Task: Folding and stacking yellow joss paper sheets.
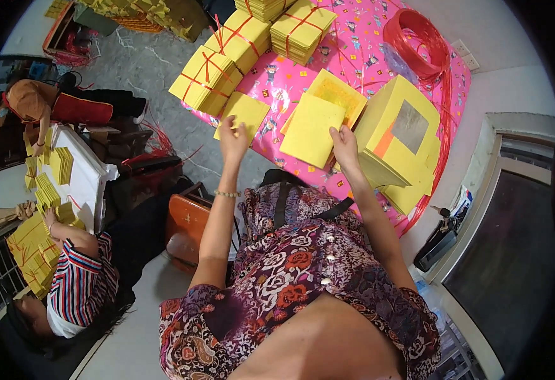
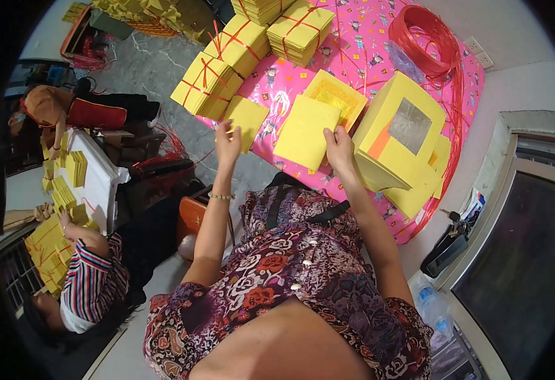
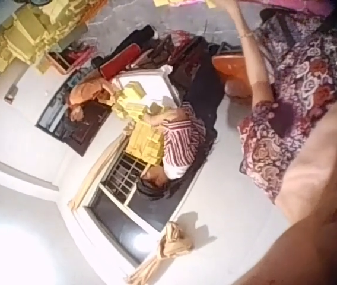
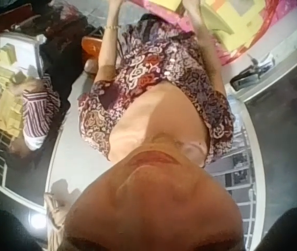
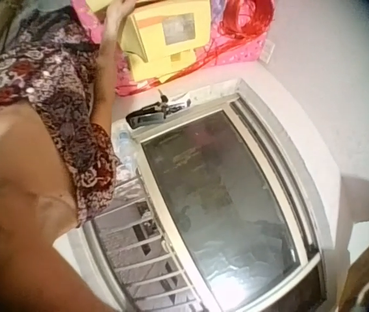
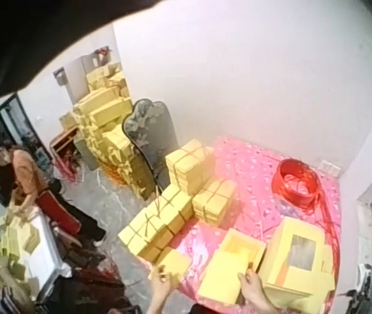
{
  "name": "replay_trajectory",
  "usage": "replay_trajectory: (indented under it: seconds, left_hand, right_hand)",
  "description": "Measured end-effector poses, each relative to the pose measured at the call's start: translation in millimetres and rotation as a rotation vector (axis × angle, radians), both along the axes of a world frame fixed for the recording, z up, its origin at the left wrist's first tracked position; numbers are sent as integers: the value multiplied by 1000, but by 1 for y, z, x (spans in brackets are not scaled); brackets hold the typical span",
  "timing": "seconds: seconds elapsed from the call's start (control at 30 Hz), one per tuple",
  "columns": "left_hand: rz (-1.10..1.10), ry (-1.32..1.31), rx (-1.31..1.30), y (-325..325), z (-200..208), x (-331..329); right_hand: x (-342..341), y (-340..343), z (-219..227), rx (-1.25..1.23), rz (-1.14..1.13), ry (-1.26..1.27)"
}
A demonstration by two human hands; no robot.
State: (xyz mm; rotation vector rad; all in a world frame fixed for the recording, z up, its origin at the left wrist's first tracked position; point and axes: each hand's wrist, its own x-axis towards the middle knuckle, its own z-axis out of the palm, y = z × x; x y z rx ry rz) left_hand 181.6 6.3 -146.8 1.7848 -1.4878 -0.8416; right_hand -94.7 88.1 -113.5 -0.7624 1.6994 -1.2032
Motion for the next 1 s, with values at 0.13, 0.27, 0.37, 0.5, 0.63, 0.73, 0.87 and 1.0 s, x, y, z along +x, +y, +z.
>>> replay_trajectory:
  seconds: [0.13, 0.27, 0.37, 0.5, 0.63, 0.73, 0.87, 1.0]
  left_hand:
    - [369, -432, 48, 0, -63, 41]
    - [639, -47, 379, -5, -82, 43]
    - [678, 552, 439, -2, -102, 54]
    - [652, 800, 309, -2, -97, 55]
    - [581, 1039, 234, 8, -51, 27]
    - [415, 887, 60, 27, -5, 11]
    - [191, 711, -232, 48, 59, -29]
    - [-110, 512, -520, 55, 89, -47]
  right_hand:
    - [-17, -15, -31, 100, 35, 309]
    - [-21, -10, -22, 199, 30, 476]
    - [-17, -10, -23, 196, 36, 501]
    - [-13, -4, -27, 70, 84, 628]
    - [12, 6, 28, 49, 133, 951]
    - [25, 4, 62, -58, 265, 777]
    - [45, -8, 89, -84, 320, 11]
    - [53, -24, 93, -252, 180, -18]
